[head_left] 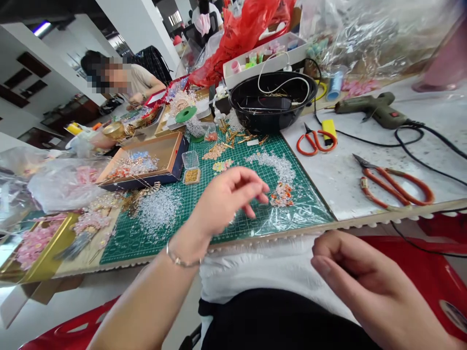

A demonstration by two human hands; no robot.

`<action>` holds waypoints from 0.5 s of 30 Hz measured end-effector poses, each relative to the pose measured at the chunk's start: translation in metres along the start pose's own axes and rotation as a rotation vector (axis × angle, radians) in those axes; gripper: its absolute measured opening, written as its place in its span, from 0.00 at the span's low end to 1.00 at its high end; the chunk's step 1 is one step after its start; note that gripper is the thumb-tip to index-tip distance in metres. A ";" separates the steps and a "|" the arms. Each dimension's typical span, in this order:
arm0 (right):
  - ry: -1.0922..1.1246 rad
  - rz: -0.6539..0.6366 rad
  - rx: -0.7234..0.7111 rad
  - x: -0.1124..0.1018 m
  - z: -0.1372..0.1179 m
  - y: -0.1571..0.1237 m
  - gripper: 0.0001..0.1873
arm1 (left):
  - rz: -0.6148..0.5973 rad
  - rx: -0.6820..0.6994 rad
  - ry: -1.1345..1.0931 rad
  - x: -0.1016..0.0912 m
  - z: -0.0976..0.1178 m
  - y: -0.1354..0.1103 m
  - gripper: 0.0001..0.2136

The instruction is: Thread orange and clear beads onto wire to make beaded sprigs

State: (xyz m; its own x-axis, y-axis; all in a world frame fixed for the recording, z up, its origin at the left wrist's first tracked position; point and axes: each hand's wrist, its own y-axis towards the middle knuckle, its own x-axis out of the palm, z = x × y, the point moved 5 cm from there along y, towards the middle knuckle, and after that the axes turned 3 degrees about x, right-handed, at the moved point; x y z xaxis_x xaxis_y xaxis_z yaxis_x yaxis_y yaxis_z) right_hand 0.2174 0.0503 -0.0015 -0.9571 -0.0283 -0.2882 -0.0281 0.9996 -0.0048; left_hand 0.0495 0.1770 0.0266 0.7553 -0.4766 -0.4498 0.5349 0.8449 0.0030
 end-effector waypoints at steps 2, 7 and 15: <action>0.025 0.076 -0.041 -0.004 -0.005 -0.005 0.14 | -0.034 -0.098 -0.462 0.025 0.008 -0.038 0.05; -0.019 0.069 -0.103 0.004 -0.018 -0.012 0.14 | 0.041 -0.184 -0.838 0.060 0.012 -0.089 0.04; -0.105 0.063 -0.157 0.006 -0.029 -0.022 0.14 | 0.124 -0.155 -0.816 0.057 0.022 -0.100 0.08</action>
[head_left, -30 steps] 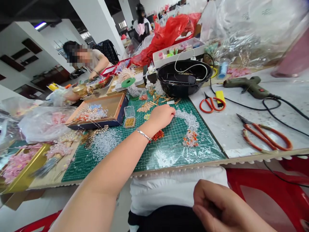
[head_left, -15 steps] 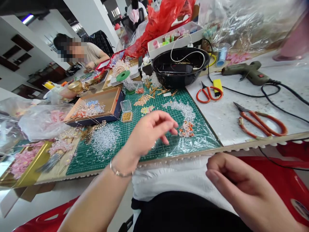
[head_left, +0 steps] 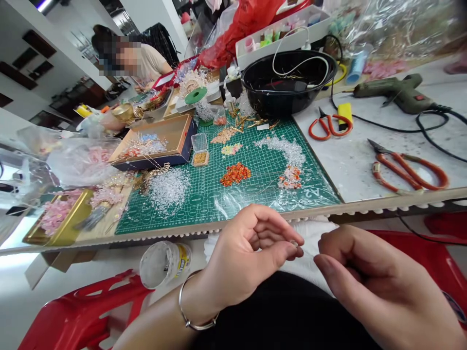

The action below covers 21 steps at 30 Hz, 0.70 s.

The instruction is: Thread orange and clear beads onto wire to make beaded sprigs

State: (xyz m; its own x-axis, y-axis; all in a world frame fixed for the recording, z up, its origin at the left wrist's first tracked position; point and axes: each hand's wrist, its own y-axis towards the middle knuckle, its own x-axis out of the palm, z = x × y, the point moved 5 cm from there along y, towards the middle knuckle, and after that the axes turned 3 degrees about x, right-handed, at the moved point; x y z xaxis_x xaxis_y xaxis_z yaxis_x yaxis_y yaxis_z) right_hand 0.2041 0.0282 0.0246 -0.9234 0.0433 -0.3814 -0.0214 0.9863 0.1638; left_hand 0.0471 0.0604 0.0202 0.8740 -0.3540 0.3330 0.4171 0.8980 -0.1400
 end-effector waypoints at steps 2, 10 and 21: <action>-0.008 0.010 -0.011 -0.001 -0.001 -0.001 0.14 | -0.008 0.029 0.042 0.002 0.001 -0.001 0.08; -0.015 -0.005 -0.017 0.000 -0.001 -0.001 0.15 | -0.022 0.086 0.125 0.004 0.004 -0.003 0.08; 0.058 -0.070 0.091 0.004 0.007 -0.003 0.16 | -0.081 0.354 0.743 0.009 0.022 -0.006 0.03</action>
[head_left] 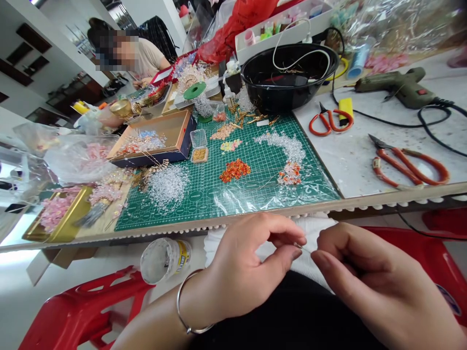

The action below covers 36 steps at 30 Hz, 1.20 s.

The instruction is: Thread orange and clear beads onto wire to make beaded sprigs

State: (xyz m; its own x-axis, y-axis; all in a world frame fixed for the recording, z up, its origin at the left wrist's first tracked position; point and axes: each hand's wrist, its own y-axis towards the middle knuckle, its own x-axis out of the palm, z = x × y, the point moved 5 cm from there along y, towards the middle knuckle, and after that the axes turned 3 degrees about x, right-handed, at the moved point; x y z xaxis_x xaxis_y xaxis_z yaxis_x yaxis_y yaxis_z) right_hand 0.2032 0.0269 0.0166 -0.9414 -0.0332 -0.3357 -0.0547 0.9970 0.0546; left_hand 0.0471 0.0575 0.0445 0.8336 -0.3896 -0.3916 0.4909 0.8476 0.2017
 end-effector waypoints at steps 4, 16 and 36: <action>-0.004 -0.014 0.012 0.001 0.001 0.002 0.17 | -0.083 0.128 0.217 -0.001 0.010 0.001 0.07; -0.123 0.089 -0.171 -0.006 -0.003 -0.013 0.10 | 0.009 -0.583 -0.919 0.019 -0.039 -0.008 0.08; -0.113 0.041 -0.152 -0.002 -0.009 -0.007 0.11 | 0.057 -0.671 -1.091 0.028 -0.040 -0.014 0.09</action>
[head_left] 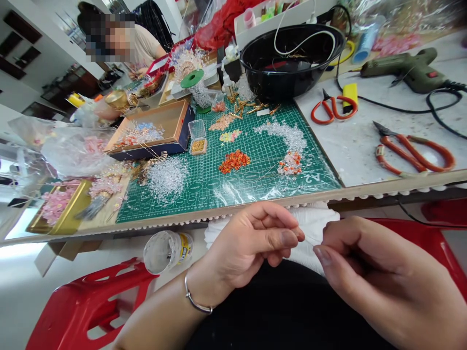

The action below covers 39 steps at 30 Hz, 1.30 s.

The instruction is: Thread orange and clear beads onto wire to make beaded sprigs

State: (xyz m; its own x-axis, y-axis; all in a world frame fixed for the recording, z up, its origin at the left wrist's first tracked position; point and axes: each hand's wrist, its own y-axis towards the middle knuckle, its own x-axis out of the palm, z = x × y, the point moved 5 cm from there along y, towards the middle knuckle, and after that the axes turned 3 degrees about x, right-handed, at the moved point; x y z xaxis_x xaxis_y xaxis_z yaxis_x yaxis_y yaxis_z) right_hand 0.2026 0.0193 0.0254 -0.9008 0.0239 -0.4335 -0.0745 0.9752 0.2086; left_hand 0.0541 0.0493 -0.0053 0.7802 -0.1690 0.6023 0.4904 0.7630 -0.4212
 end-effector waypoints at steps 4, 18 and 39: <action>-0.018 -0.010 -0.018 -0.001 -0.002 0.002 0.11 | 0.021 0.063 0.059 -0.001 0.003 -0.001 0.11; -0.009 -0.075 0.011 0.002 0.006 -0.001 0.11 | 0.015 0.094 0.282 0.001 0.006 -0.002 0.13; 0.141 -0.199 0.246 0.012 0.032 0.022 0.09 | 0.066 0.650 2.008 -0.007 0.133 0.154 0.10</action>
State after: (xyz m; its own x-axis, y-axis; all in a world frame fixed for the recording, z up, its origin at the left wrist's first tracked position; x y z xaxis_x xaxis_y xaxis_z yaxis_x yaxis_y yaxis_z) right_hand 0.2036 0.0481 -0.0030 -0.9305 -0.1864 -0.3154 -0.1651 0.9819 -0.0933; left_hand 0.0728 0.2512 0.0161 0.2513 -0.0782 -0.9647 0.6246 0.7746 0.1000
